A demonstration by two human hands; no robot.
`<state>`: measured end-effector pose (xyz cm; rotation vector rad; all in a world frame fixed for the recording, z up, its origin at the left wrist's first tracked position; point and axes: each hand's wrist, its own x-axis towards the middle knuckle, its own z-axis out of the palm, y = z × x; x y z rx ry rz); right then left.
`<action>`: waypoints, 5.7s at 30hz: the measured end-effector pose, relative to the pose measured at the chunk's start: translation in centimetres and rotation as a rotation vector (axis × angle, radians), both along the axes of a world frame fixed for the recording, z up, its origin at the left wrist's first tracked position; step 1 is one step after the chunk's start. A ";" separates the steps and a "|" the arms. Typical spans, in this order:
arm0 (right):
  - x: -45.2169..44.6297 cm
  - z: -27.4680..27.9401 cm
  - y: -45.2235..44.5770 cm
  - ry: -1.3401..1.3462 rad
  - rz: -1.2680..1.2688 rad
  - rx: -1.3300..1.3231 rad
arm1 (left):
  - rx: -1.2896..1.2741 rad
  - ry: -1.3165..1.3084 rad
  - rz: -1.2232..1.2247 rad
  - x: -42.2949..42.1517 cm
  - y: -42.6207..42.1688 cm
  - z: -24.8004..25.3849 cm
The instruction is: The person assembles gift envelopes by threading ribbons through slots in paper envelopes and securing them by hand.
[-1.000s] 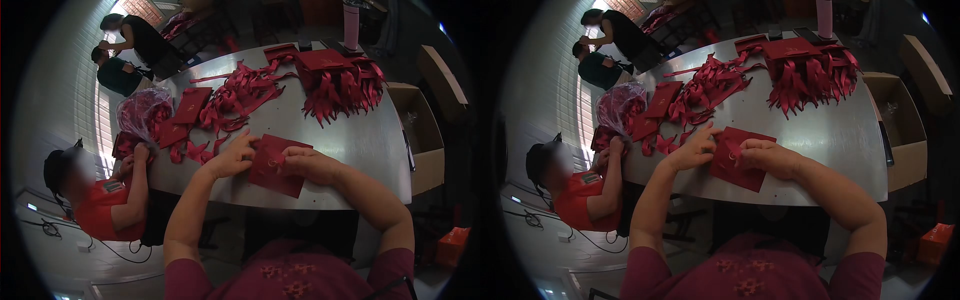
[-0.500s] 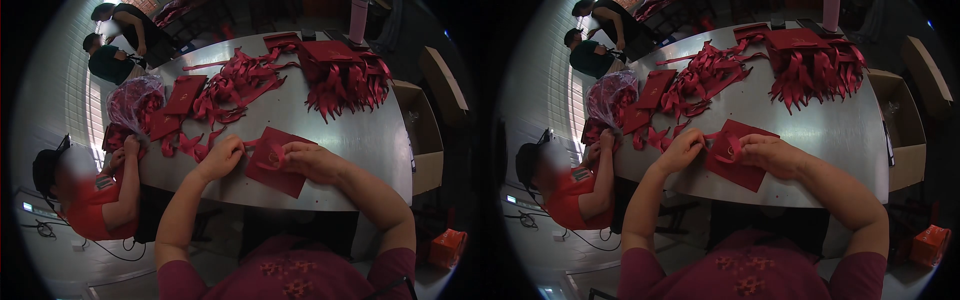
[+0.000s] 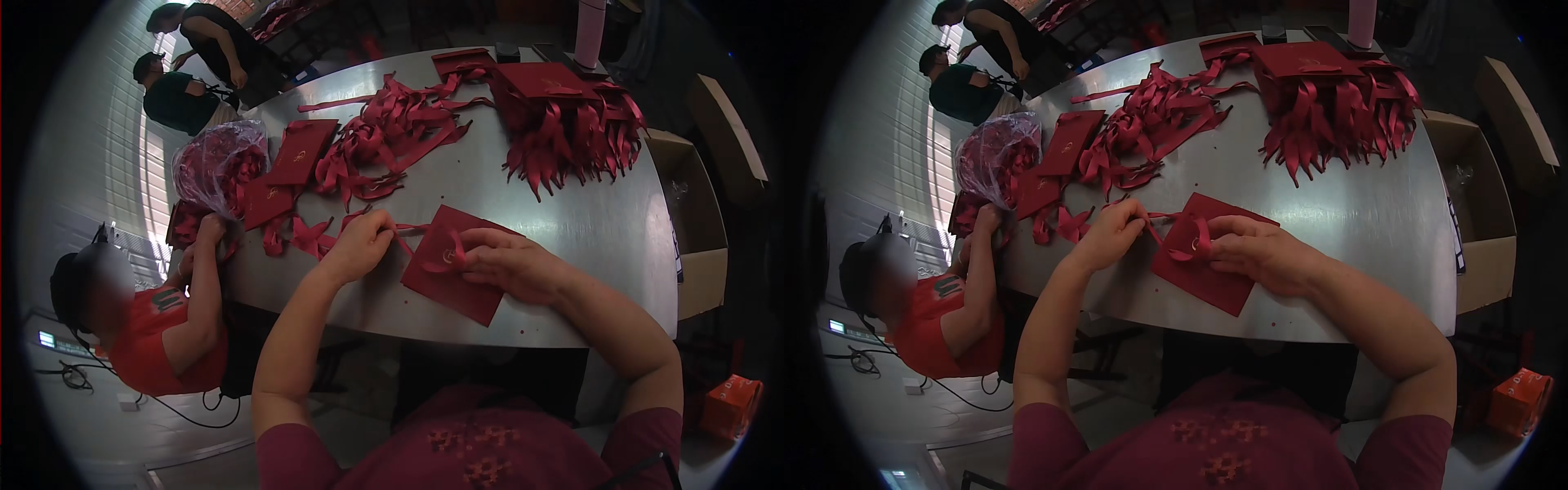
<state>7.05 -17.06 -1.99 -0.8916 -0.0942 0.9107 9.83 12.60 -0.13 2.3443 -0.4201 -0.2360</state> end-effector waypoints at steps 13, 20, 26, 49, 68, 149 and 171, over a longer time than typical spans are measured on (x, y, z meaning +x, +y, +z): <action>0.0 0.3 0.0 0.026 -0.037 -0.036 | 0.052 0.035 0.045 1.0 0.3 0.5; 0.0 0.7 -0.2 0.070 -0.009 -0.057 | 0.019 0.142 0.152 1.4 4.3 -0.9; 0.0 0.9 -0.1 0.044 -0.007 -0.063 | -0.042 0.123 0.147 0.6 4.8 -0.4; -0.1 9.9 -2.8 -0.680 -0.126 -0.358 | -0.485 0.243 0.098 -4.1 -0.9 15.3; 6.3 2.5 -0.8 -0.695 0.237 -0.598 | -0.834 0.818 0.324 -6.0 3.4 0.3; 1.0 5.9 -2.2 -0.903 -0.261 -0.615 | -1.119 0.521 0.379 -6.0 -9.0 -1.3; -0.3 2.0 -0.6 -0.773 -0.285 -0.400 | -1.272 0.461 0.473 -6.5 -10.9 -0.4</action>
